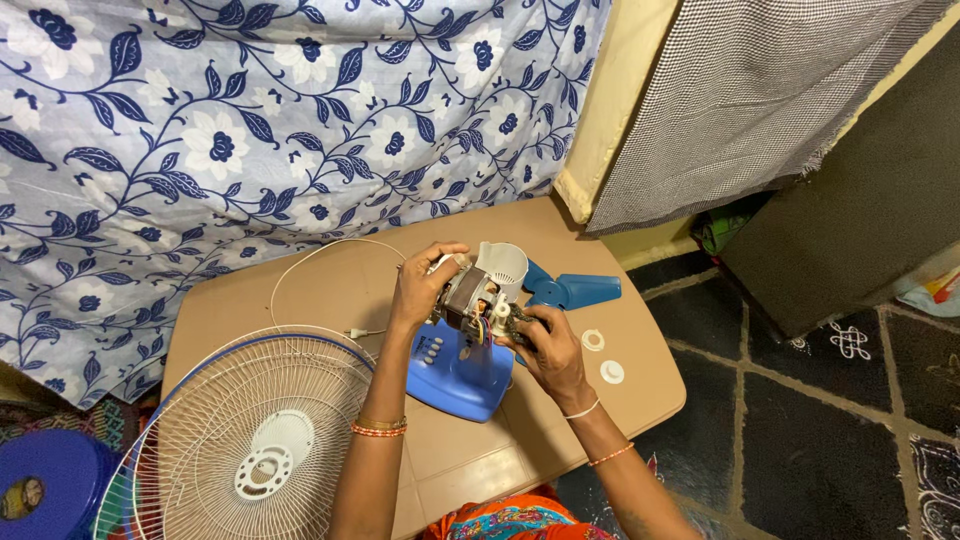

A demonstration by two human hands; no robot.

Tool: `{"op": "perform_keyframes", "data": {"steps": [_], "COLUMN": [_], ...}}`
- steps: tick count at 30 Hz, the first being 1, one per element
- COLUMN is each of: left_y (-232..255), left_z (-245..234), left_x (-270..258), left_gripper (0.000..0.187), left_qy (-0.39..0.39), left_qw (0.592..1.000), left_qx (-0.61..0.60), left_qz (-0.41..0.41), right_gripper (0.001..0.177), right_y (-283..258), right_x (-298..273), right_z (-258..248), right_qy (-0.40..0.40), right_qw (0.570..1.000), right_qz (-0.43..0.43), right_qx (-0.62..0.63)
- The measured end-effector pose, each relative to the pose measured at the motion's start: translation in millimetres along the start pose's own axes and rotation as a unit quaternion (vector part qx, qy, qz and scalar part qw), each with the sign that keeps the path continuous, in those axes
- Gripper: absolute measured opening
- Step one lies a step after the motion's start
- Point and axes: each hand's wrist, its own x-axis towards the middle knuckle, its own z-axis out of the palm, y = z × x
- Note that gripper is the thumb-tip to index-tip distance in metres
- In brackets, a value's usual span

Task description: The person cleans the exposed motor of a disassembled electric fan with a sponge, then uses a screwdriver to adjust internal components. The fan base, blades, and cage are placed on the table nearby.

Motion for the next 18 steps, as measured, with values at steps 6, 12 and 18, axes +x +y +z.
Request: {"op": "perform_keyframes", "data": {"steps": [6, 12, 18], "left_y": [0, 1, 4], "left_z": [3, 4, 2], "left_x": [3, 0, 2], "left_gripper": [0.025, 0.023, 0.023], "left_qy": [0.017, 0.046, 0.037], "left_qw": [1.000, 0.997, 0.998], "left_qx": [0.012, 0.058, 0.041], "left_qz": [-0.009, 0.022, -0.014], "right_gripper": [0.030, 0.033, 0.035], "right_y": [4, 1, -3], "right_x": [-13, -16, -30], "right_z": [9, 12, 22], "right_qy": [0.046, 0.042, 0.051], "right_qw": [0.998, 0.998, 0.998], "right_qz": [-0.019, -0.038, -0.032], "right_qx": [-0.023, -0.030, -0.015]}}
